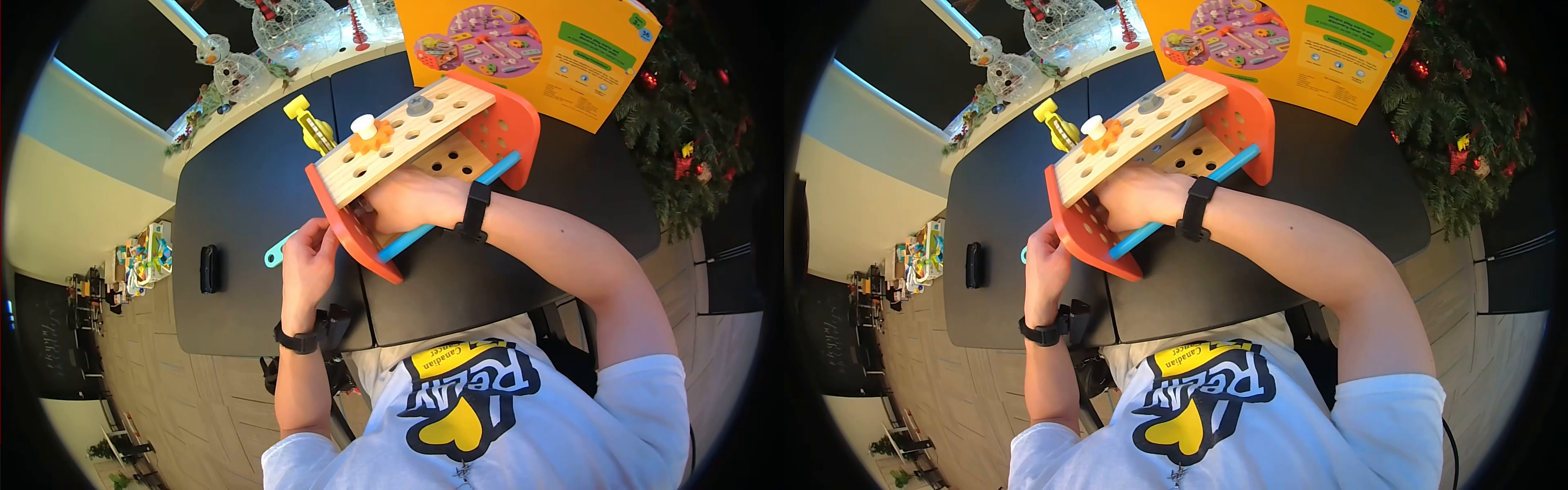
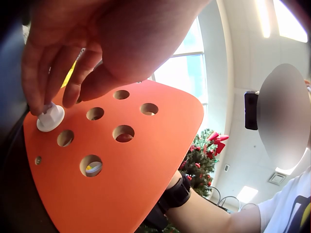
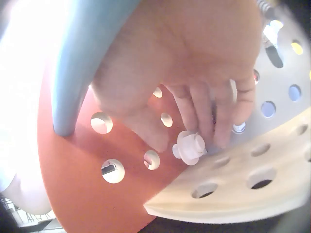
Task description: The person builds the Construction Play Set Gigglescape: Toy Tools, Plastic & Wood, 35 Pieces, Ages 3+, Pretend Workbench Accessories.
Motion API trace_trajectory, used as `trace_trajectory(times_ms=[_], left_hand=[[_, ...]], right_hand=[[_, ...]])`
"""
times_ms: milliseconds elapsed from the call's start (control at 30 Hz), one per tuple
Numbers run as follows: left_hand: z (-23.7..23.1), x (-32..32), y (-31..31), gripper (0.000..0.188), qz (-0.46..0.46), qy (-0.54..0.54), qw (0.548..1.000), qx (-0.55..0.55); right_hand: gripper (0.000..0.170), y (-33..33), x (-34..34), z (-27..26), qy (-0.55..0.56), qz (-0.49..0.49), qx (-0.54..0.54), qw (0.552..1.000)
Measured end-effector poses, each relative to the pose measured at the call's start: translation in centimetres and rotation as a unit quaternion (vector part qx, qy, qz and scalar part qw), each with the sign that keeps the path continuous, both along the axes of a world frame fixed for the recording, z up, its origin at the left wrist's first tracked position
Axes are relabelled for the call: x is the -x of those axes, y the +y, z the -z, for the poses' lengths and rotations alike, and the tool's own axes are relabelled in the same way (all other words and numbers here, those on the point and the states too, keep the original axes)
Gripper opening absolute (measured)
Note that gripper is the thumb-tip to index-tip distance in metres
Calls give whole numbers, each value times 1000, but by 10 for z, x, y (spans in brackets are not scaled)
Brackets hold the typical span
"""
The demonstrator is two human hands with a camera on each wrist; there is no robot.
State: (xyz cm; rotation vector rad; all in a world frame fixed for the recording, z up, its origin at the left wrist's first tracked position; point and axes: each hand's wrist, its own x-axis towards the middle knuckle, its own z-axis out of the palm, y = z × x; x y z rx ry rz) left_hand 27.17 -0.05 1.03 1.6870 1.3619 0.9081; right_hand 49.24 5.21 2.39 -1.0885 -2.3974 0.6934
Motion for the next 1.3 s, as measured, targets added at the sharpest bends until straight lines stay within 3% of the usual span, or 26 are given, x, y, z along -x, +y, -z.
trace_trajectory(times_ms=[233, 333, 433, 533, 733, 833, 1033, 1133, 1233, 1300], left_hand=[[-4, -4, -1, 21, -4, 13, 1000, -8], [-3, -3, 0, 21, 2, 3, 1000, -5], [-3, -3, 0, 22, -1, -2, 1000, 0], [-5, -4, 0, 22, -10, 15, 1000, 4], [-3, -4, 0, 21, -10, 9, 1000, -2], [-4, -5, 0, 21, -11, 17, 1000, -3], [-6, -5, -1, 21, -11, 27, 1000, -3], [-6, -5, -1, 21, -9, 27, 1000, -6], [-2, -3, 0, 21, -6, 2, 1000, -4], [0, -2, 0, 21, -8, 5, 1000, 2]], right_hand=[[40, 4, 0, 6, 22, 13, 15, 1000], [21, 9, 7, 24, 22, 5, -32, 999], [41, 8, 8, 12, -21, 11, 21, 999], [42, -7, 0, -17, -31, 11, 21, 999], [49, 2, -1, 9, 20, 32, -78, 996], [48, 5, -1, 18, 11, 18, -110, 994], [31, 8, 2, 26, -33, 20, -38, 999], [31, 14, 7, 27, -90, 7, -1, 996], [46, 9, 5, 18, -41, 22, 28, 999], [44, 6, 4, 11, 3, 0, 15, 1000]])
